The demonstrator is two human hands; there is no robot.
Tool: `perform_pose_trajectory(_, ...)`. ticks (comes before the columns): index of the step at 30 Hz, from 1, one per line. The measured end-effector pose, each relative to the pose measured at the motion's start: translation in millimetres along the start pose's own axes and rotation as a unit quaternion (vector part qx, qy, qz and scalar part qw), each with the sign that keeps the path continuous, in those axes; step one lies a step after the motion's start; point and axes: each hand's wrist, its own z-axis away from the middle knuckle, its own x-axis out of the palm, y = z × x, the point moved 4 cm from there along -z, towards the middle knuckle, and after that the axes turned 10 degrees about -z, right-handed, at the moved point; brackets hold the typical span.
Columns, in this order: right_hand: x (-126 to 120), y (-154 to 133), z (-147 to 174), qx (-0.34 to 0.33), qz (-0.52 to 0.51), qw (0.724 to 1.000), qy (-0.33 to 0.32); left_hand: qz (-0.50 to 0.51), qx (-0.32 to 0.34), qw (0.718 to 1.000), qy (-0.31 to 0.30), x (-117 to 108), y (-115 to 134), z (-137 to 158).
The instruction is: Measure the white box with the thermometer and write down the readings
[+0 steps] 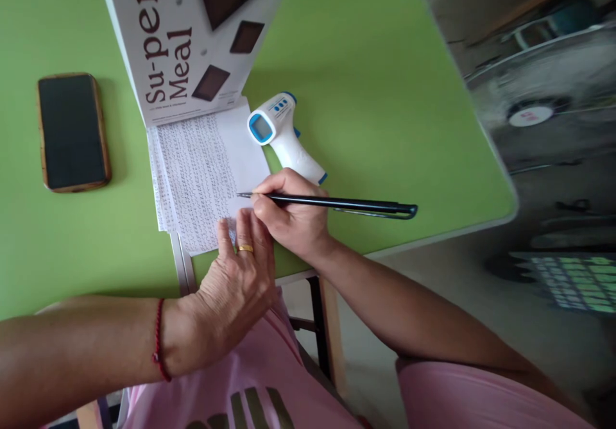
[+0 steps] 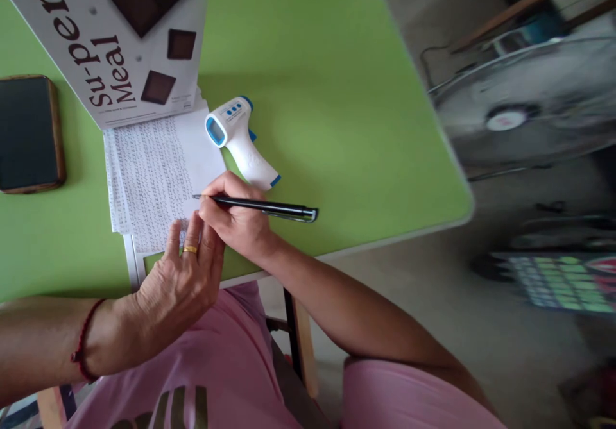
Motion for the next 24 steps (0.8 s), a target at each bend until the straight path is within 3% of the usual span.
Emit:
perform_pose_trajectory(18, 0.3, 0.9, -0.3, 0.0, 0.002, 1.0, -0.014, 0.009, 0.001, 1.0, -0.002, 0.7, 0.5, -0.2)
perform_pose_trajectory(24, -2.8, -3.9, 3.5, -0.02, -0.026, 0.999, 0.031, 0.007, -0.001, 1.0, 0.005, -1.3, -0.7, -0.7)
